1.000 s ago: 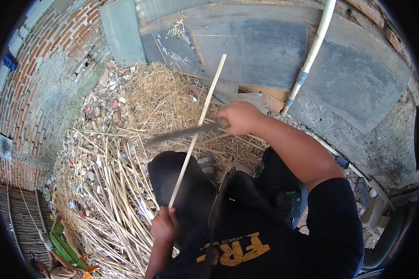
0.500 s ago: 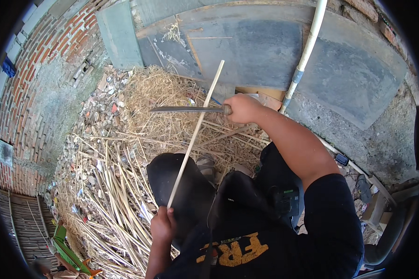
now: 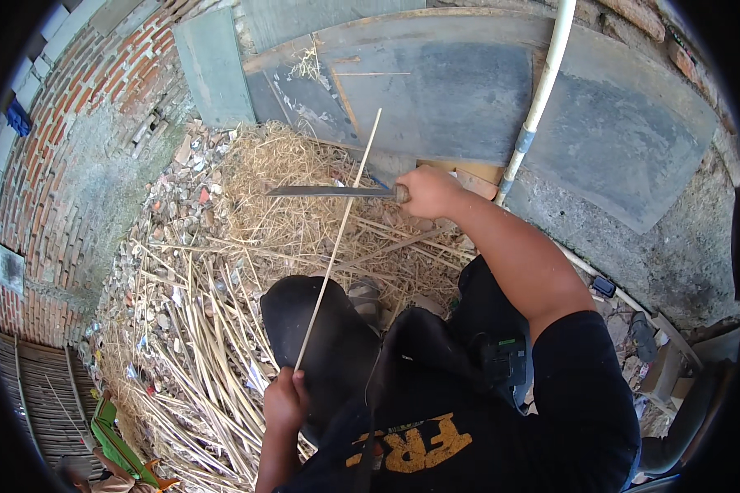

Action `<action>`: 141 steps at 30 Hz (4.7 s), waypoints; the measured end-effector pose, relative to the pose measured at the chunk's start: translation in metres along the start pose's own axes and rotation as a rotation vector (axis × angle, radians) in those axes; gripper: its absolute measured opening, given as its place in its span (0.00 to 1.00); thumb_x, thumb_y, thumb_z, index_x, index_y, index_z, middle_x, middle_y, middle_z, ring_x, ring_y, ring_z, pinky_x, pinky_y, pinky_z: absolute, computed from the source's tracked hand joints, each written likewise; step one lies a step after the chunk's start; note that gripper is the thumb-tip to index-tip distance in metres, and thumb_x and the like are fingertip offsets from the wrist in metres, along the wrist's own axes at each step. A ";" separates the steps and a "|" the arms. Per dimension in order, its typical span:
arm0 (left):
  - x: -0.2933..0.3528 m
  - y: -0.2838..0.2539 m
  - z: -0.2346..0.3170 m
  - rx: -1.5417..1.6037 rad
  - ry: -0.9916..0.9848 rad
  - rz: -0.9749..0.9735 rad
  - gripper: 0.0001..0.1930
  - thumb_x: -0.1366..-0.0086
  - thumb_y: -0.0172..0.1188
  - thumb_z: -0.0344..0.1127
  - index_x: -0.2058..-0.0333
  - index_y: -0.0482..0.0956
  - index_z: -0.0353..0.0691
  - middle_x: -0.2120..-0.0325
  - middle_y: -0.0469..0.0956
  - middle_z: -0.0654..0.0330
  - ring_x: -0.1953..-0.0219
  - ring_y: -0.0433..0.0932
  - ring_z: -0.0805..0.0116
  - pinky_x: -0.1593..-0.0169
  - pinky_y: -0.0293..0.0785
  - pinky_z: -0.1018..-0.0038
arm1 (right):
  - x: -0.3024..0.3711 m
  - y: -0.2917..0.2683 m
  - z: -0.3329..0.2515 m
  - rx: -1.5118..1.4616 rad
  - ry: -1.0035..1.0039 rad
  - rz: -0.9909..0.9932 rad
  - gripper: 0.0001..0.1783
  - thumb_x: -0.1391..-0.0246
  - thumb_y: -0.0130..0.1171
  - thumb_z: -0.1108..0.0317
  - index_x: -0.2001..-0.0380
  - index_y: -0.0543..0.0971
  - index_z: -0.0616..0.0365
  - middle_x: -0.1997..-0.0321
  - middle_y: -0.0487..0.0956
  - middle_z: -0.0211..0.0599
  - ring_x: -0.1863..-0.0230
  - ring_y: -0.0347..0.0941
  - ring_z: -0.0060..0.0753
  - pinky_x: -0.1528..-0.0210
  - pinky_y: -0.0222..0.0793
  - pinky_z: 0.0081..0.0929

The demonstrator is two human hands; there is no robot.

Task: The person uses a large blade to shave the surface of a thin bamboo stick, holding the stick with one hand and drawing the blade along its length while sitting on the ground.

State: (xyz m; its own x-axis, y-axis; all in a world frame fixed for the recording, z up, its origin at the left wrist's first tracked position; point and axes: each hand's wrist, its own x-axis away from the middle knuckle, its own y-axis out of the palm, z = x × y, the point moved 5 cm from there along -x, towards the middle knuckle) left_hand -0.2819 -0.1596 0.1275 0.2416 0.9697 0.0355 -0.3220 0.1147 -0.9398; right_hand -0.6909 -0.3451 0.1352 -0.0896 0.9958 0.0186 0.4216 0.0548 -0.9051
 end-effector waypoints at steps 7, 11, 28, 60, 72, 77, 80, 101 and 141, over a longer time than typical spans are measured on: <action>0.004 -0.002 0.005 -0.079 -0.066 -0.017 0.16 0.26 0.47 0.44 0.70 0.69 0.38 0.82 0.75 0.40 0.76 0.76 0.33 0.73 0.70 0.43 | 0.026 -0.006 -0.054 0.166 -0.187 -0.154 0.14 0.55 0.63 0.62 0.62 0.83 0.50 0.65 0.83 0.45 0.60 0.80 0.52 0.57 0.76 0.50; 0.006 0.005 0.003 -0.064 -0.043 0.018 0.16 0.26 0.47 0.44 0.70 0.69 0.39 0.82 0.75 0.40 0.76 0.77 0.34 0.73 0.70 0.43 | 0.017 -0.001 -0.026 0.043 -0.172 -0.102 0.13 0.55 0.63 0.61 0.64 0.83 0.50 0.66 0.83 0.44 0.60 0.80 0.52 0.57 0.76 0.50; -0.001 0.000 0.011 -0.099 -0.027 0.068 0.15 0.27 0.49 0.43 0.71 0.69 0.40 0.84 0.74 0.42 0.79 0.76 0.35 0.76 0.70 0.44 | -0.001 -0.004 0.011 -0.009 -0.031 -0.024 0.13 0.59 0.62 0.65 0.66 0.83 0.48 0.68 0.83 0.44 0.61 0.81 0.51 0.59 0.76 0.48; -0.002 -0.003 0.005 -0.099 -0.015 0.036 0.15 0.27 0.48 0.43 0.70 0.69 0.39 0.83 0.75 0.41 0.78 0.76 0.34 0.75 0.70 0.44 | 0.003 -0.014 0.007 0.099 0.058 -0.053 0.19 0.55 0.62 0.64 0.56 0.83 0.50 0.61 0.84 0.41 0.54 0.81 0.47 0.53 0.77 0.45; -0.001 0.004 -0.001 -0.127 -0.026 0.025 0.16 0.27 0.47 0.44 0.70 0.69 0.40 0.83 0.75 0.41 0.78 0.77 0.34 0.75 0.70 0.43 | 0.021 -0.007 -0.051 0.169 -0.282 -0.112 0.12 0.58 0.63 0.64 0.66 0.83 0.49 0.69 0.83 0.41 0.61 0.82 0.46 0.60 0.77 0.47; -0.001 0.002 -0.001 -0.108 -0.022 0.018 0.16 0.26 0.47 0.45 0.70 0.68 0.40 0.82 0.76 0.41 0.78 0.76 0.34 0.74 0.70 0.43 | -0.010 -0.010 0.035 -0.088 0.030 0.156 0.11 0.57 0.62 0.64 0.66 0.82 0.49 0.69 0.83 0.41 0.61 0.82 0.46 0.60 0.77 0.46; -0.003 -0.003 0.003 -0.097 -0.008 -0.010 0.16 0.26 0.47 0.44 0.70 0.68 0.39 0.83 0.75 0.41 0.77 0.77 0.34 0.74 0.70 0.43 | -0.003 -0.013 0.032 -0.082 0.015 0.185 0.10 0.55 0.62 0.63 0.67 0.82 0.50 0.69 0.83 0.41 0.61 0.81 0.48 0.59 0.76 0.46; -0.015 -0.013 -0.004 0.150 0.063 -0.185 0.16 0.26 0.47 0.40 0.73 0.68 0.36 0.84 0.71 0.40 0.77 0.73 0.33 0.73 0.65 0.48 | 0.025 0.000 -0.044 0.097 -0.196 -0.198 0.15 0.54 0.63 0.62 0.61 0.82 0.52 0.70 0.81 0.48 0.62 0.80 0.51 0.60 0.74 0.46; -0.007 -0.009 0.009 -0.035 0.025 -0.037 0.16 0.26 0.46 0.39 0.72 0.68 0.35 0.83 0.73 0.39 0.77 0.74 0.32 0.73 0.67 0.45 | 0.000 0.000 -0.002 -0.045 -0.077 -0.041 0.10 0.58 0.61 0.65 0.68 0.82 0.49 0.71 0.81 0.45 0.64 0.79 0.52 0.62 0.73 0.49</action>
State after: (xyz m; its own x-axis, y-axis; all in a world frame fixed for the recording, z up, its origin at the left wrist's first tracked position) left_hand -0.2890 -0.1653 0.1384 0.2763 0.9590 0.0626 -0.2804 0.1428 -0.9492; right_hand -0.6893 -0.3452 0.1365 -0.1764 0.9841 0.0211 0.4562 0.1007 -0.8841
